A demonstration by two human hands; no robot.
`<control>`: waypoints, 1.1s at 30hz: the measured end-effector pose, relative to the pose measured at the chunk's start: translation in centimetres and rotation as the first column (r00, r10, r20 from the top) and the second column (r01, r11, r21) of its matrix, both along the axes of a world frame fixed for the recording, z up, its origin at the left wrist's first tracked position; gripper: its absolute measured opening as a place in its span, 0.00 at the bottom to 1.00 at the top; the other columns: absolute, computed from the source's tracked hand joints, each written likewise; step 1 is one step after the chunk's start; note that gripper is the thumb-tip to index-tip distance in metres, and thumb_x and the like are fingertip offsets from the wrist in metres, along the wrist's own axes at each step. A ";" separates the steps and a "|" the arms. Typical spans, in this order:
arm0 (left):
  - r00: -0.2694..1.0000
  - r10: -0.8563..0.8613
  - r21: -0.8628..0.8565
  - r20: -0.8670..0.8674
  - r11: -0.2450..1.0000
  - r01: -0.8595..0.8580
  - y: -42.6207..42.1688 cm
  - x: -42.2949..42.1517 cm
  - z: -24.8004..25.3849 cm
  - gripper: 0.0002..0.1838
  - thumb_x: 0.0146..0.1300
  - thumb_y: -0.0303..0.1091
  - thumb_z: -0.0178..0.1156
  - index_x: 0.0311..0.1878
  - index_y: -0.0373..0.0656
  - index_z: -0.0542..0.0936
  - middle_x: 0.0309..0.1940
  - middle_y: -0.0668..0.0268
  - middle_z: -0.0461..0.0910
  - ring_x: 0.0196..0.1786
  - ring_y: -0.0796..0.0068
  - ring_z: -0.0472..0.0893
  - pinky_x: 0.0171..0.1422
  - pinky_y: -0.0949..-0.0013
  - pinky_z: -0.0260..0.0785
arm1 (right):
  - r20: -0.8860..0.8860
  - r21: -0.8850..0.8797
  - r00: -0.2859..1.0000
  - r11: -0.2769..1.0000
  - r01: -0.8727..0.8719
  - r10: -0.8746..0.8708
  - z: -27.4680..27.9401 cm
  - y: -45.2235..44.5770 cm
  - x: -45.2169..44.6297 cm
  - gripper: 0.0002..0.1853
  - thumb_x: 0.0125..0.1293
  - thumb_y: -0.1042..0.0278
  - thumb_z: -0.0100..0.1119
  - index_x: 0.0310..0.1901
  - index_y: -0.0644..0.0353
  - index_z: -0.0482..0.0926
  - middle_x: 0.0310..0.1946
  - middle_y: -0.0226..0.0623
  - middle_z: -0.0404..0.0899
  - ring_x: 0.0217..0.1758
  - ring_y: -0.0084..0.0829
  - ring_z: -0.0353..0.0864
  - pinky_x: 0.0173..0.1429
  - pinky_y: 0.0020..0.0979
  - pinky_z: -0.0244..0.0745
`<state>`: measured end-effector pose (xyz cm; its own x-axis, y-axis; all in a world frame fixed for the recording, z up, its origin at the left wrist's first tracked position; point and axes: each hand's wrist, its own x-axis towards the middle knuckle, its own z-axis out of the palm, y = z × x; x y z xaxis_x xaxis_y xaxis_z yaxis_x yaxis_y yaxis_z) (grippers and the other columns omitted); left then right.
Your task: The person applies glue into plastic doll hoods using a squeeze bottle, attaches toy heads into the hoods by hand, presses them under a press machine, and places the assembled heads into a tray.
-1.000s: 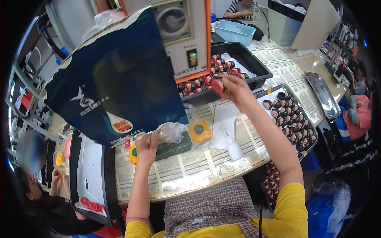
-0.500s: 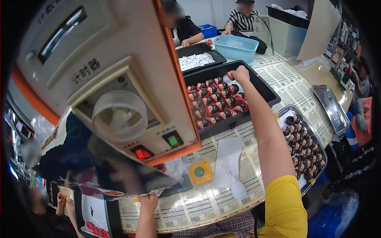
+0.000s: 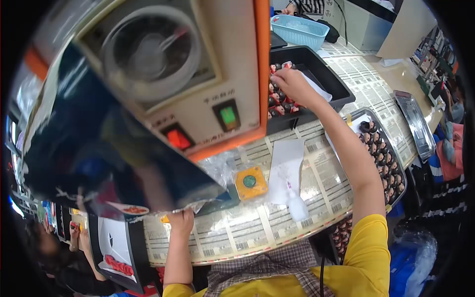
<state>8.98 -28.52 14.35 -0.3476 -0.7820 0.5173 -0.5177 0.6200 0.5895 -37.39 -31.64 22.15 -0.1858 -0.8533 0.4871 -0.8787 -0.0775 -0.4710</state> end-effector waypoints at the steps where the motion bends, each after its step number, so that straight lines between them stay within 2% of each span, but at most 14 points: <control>1: 0.994 0.036 0.070 -0.108 0.997 -0.028 0.3 -1.0 0.6 0.05 0.54 0.21 0.57 0.27 0.36 0.82 0.23 0.60 0.81 0.29 0.67 0.81 0.34 0.65 0.68 | 0.009 0.101 0.998 0.993 -0.067 0.066 0.9 2.7 3.1 0.18 0.67 0.58 0.54 0.31 0.68 0.80 0.30 0.54 0.79 0.37 0.54 0.79 0.45 0.48 0.73; 3: 0.997 0.056 0.130 0.052 0.990 -0.062 1.2 -1.8 3.3 0.06 0.57 0.26 0.57 0.35 0.38 0.82 0.27 0.57 0.80 0.31 0.58 0.78 0.36 0.61 0.66 | -0.216 0.161 0.969 0.983 -0.084 0.118 -0.9 5.6 6.1 0.18 0.65 0.55 0.57 0.32 0.65 0.79 0.32 0.47 0.79 0.40 0.50 0.78 0.45 0.46 0.73; 4: 0.999 0.045 -0.206 0.010 0.978 -0.042 0.5 -2.3 2.9 0.12 0.60 0.32 0.60 0.25 0.33 0.76 0.16 0.50 0.73 0.17 0.56 0.74 0.23 0.59 0.59 | -0.274 0.087 0.957 0.994 -0.072 0.093 -1.8 6.3 6.7 0.17 0.64 0.55 0.58 0.34 0.64 0.79 0.33 0.45 0.79 0.42 0.48 0.78 0.46 0.45 0.73; 6: 0.999 0.029 -0.236 0.033 0.971 -0.020 0.5 -2.6 4.0 0.13 0.64 0.31 0.58 0.24 0.36 0.74 0.16 0.53 0.70 0.24 0.52 0.71 0.30 0.56 0.60 | -0.375 -0.067 0.926 0.996 -0.061 0.032 -4.2 7.2 7.6 0.15 0.62 0.55 0.61 0.37 0.61 0.78 0.34 0.40 0.78 0.44 0.44 0.77 0.47 0.42 0.72; 8: 0.999 0.010 -0.219 0.037 0.976 -0.002 1.9 -2.3 5.8 0.06 0.63 0.27 0.57 0.40 0.35 0.78 0.32 0.51 0.73 0.39 0.51 0.73 0.41 0.57 0.65 | -0.416 -0.098 0.909 0.995 -0.011 -0.031 -5.3 7.1 7.6 0.15 0.59 0.57 0.63 0.39 0.59 0.77 0.34 0.38 0.78 0.45 0.42 0.76 0.49 0.41 0.71; 11: 0.997 -0.037 -0.314 0.065 0.948 0.056 4.5 0.8 8.1 0.19 0.60 0.22 0.57 0.56 0.37 0.76 0.55 0.49 0.72 0.57 0.51 0.73 0.59 0.60 0.67 | -0.409 -0.155 0.911 0.988 -0.013 -0.052 -5.4 7.1 8.2 0.13 0.57 0.60 0.65 0.38 0.58 0.77 0.33 0.38 0.77 0.44 0.41 0.76 0.50 0.40 0.70; 12: 0.997 -0.026 -0.235 0.073 0.971 0.042 5.8 2.7 8.6 0.20 0.60 0.20 0.56 0.57 0.38 0.76 0.61 0.50 0.69 0.65 0.53 0.69 0.67 0.60 0.62 | -0.399 -0.149 0.916 0.989 -0.019 -0.042 -5.4 7.2 8.0 0.13 0.57 0.60 0.65 0.38 0.58 0.77 0.33 0.38 0.77 0.43 0.41 0.76 0.49 0.39 0.70; 13: 0.996 0.004 -0.289 0.084 0.957 0.020 6.8 4.8 8.9 0.20 0.59 0.19 0.56 0.56 0.37 0.76 0.60 0.49 0.69 0.64 0.51 0.70 0.66 0.59 0.62 | -0.389 -0.139 0.920 0.990 -0.020 -0.036 -5.5 7.4 8.1 0.13 0.57 0.60 0.65 0.38 0.59 0.77 0.33 0.38 0.77 0.43 0.41 0.76 0.49 0.39 0.70; 19: 0.931 0.331 -0.239 0.157 0.927 -0.289 13.9 17.5 8.6 0.18 0.62 0.19 0.53 0.55 0.36 0.76 0.61 0.49 0.69 0.64 0.51 0.69 0.68 0.56 0.61 | -0.442 -0.120 0.897 0.991 -0.058 -0.001 -4.6 10.0 8.2 0.14 0.57 0.63 0.65 0.42 0.61 0.77 0.36 0.40 0.78 0.45 0.42 0.76 0.52 0.38 0.70; 22: 0.884 0.445 -0.257 0.142 0.879 -0.401 15.7 22.5 8.5 0.16 0.62 0.22 0.54 0.54 0.35 0.77 0.59 0.49 0.70 0.62 0.51 0.71 0.66 0.58 0.63 | -0.493 -0.136 0.870 0.990 -0.047 -0.026 -1.7 12.9 12.5 0.20 0.58 0.69 0.62 0.52 0.63 0.75 0.49 0.44 0.77 0.54 0.46 0.72 0.59 0.44 0.67; 24: 0.825 0.545 -0.295 0.152 0.821 -0.488 16.2 25.7 9.2 0.14 0.63 0.24 0.56 0.52 0.35 0.77 0.56 0.51 0.73 0.59 0.52 0.74 0.63 0.61 0.65 | -0.425 -0.115 0.897 0.976 -0.185 0.121 -0.9 14.5 16.3 0.20 0.59 0.73 0.59 0.54 0.64 0.75 0.50 0.46 0.76 0.55 0.48 0.72 0.59 0.43 0.67; 26: 0.787 0.601 -0.293 0.139 0.784 -0.547 15.7 28.8 10.2 0.12 0.63 0.25 0.56 0.50 0.36 0.78 0.52 0.53 0.76 0.55 0.53 0.76 0.60 0.62 0.68 | -0.234 -0.037 0.914 0.936 -0.349 0.331 -0.6 16.4 20.5 0.19 0.59 0.79 0.55 0.54 0.65 0.73 0.48 0.48 0.76 0.54 0.50 0.71 0.60 0.44 0.66; 29: 0.787 0.607 -0.174 0.115 0.792 -0.585 13.5 33.0 10.5 0.11 0.63 0.26 0.56 0.47 0.37 0.80 0.48 0.53 0.78 0.51 0.53 0.79 0.57 0.62 0.69 | -0.283 0.019 0.924 0.965 -0.263 0.257 -2.4 17.0 23.1 0.20 0.60 0.79 0.54 0.56 0.65 0.71 0.49 0.48 0.75 0.55 0.50 0.70 0.60 0.43 0.65; 33: 0.774 0.559 -0.041 0.297 0.818 -0.574 10.5 35.2 10.8 0.12 0.63 0.29 0.56 0.48 0.37 0.80 0.45 0.53 0.78 0.48 0.55 0.79 0.54 0.65 0.70 | -0.273 -0.008 0.951 0.988 -0.152 0.144 -3.3 17.1 24.3 0.20 0.62 0.79 0.54 0.57 0.65 0.70 0.50 0.49 0.74 0.56 0.49 0.69 0.60 0.44 0.65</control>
